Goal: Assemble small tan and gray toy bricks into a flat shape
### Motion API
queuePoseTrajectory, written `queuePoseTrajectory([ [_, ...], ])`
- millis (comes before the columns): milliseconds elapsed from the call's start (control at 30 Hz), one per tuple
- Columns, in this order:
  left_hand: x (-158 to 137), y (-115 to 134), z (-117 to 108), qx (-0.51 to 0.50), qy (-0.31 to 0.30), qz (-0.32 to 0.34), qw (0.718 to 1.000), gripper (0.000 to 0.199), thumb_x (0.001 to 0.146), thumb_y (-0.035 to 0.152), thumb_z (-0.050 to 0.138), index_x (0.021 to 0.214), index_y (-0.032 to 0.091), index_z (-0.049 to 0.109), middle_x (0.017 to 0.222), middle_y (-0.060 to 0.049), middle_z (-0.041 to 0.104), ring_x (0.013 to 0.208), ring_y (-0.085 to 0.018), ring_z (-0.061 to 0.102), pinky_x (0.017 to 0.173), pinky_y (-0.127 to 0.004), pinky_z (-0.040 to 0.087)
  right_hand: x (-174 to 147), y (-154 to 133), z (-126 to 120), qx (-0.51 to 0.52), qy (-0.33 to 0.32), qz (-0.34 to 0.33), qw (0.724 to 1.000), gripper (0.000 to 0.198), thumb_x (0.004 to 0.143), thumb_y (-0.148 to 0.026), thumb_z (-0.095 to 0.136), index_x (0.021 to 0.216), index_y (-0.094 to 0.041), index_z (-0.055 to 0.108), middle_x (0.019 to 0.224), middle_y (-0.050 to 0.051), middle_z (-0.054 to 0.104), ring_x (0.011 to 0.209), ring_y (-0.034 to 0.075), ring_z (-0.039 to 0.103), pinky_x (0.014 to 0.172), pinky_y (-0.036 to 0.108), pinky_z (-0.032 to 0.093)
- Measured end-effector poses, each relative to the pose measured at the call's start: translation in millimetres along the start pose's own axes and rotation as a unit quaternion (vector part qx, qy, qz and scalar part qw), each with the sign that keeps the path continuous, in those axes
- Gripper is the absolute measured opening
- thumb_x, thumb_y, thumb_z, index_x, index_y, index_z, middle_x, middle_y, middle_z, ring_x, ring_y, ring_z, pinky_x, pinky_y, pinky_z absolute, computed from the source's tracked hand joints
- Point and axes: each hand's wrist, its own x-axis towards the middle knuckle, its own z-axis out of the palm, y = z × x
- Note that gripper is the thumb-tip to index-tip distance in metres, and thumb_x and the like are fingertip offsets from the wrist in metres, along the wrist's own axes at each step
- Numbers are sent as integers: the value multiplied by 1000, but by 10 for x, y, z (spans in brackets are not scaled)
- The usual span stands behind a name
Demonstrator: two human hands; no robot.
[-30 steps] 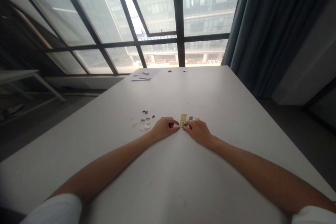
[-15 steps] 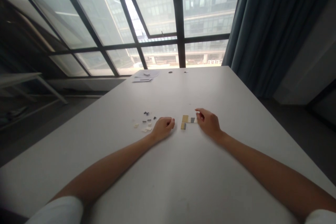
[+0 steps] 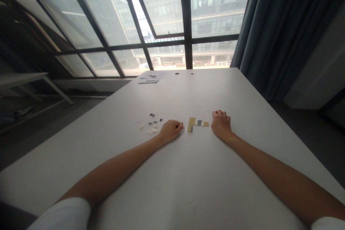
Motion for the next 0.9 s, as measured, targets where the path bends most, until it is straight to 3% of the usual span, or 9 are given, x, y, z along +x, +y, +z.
queuePoseTrajectory([
  [233,5,10,-4,3,-3,-2,1000,51,97,40,40,61,18,68,62,-6,64,61,-17,56,59,-29,29,-8,-7,-35,-16,0,-13,1000,36,92,-11,36,110,-16,67,124,16,59,109,29,48,86,41,35],
  [667,-17,15,-17,1,-11,4,1000,51,97,39,38,65,18,71,66,-8,67,65,-19,59,61,-29,34,-13,-14,-51,-22,-6,-13,1000,37,90,-10,38,110,-18,68,124,16,59,108,29,47,84,40,35],
  [767,-21,6,-131,-1,-26,-3,1000,51,97,41,39,66,18,72,66,-8,67,65,-19,59,61,-29,35,-18,-20,-62,-20,-9,-13,1000,39,89,-8,37,111,-18,68,125,16,59,109,30,47,84,41,35],
  [900,41,-48,-554,15,-59,-14,998,37,92,44,53,80,20,78,75,-6,71,67,-17,59,60,-27,35,-20,-34,-74,-23,-15,-12,1000,40,88,-7,38,112,-18,68,125,16,59,109,30,48,84,41,35],
])
